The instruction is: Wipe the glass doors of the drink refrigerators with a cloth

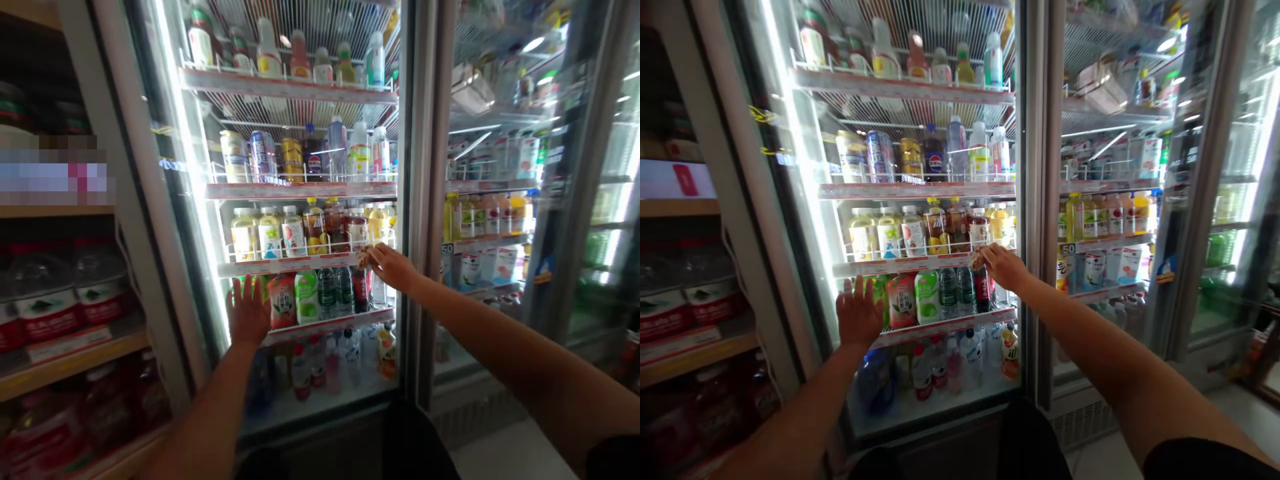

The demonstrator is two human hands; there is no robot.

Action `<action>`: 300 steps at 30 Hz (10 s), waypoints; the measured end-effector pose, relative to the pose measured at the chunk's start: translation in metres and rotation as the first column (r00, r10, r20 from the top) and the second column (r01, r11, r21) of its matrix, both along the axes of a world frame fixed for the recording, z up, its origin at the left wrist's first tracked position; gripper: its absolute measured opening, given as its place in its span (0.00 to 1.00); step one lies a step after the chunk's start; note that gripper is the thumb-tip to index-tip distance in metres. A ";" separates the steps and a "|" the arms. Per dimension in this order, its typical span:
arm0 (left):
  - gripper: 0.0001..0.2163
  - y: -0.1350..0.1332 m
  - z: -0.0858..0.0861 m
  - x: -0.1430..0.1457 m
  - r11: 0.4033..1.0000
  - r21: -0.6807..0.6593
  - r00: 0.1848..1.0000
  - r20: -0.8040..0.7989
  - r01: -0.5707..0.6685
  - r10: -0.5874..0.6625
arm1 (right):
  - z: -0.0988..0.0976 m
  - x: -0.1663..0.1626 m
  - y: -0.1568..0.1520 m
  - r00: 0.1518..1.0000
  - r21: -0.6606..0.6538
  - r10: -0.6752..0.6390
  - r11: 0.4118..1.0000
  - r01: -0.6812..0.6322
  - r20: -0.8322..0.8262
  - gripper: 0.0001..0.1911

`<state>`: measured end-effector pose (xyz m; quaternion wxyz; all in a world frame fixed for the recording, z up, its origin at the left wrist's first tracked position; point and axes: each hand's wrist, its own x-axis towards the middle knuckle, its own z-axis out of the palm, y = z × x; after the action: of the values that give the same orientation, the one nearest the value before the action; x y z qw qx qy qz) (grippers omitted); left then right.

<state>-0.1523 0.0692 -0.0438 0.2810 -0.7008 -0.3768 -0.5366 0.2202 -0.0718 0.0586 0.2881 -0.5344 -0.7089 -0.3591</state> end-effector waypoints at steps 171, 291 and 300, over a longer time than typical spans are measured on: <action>0.26 -0.056 0.118 0.070 0.994 0.105 0.835 -0.543 -0.040 0.091 | -0.049 -0.005 0.001 0.971 -0.169 -0.150 0.969 0.182 0.184 0.67; 0.28 -0.056 0.075 0.075 0.967 0.247 0.835 -0.542 0.056 0.090 | -0.053 -0.011 0.004 0.978 -0.153 -0.174 0.970 0.191 0.116 0.63; 0.28 -0.057 0.046 0.063 0.972 0.205 0.798 -0.601 0.116 0.032 | -0.050 -0.015 0.000 0.971 -0.190 -0.204 0.956 0.224 0.122 0.62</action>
<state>-0.0891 0.0118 0.0020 0.4533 -0.8053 -0.1875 -0.3330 0.2052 -0.0715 0.0085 0.1556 -0.6158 -0.6932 -0.3408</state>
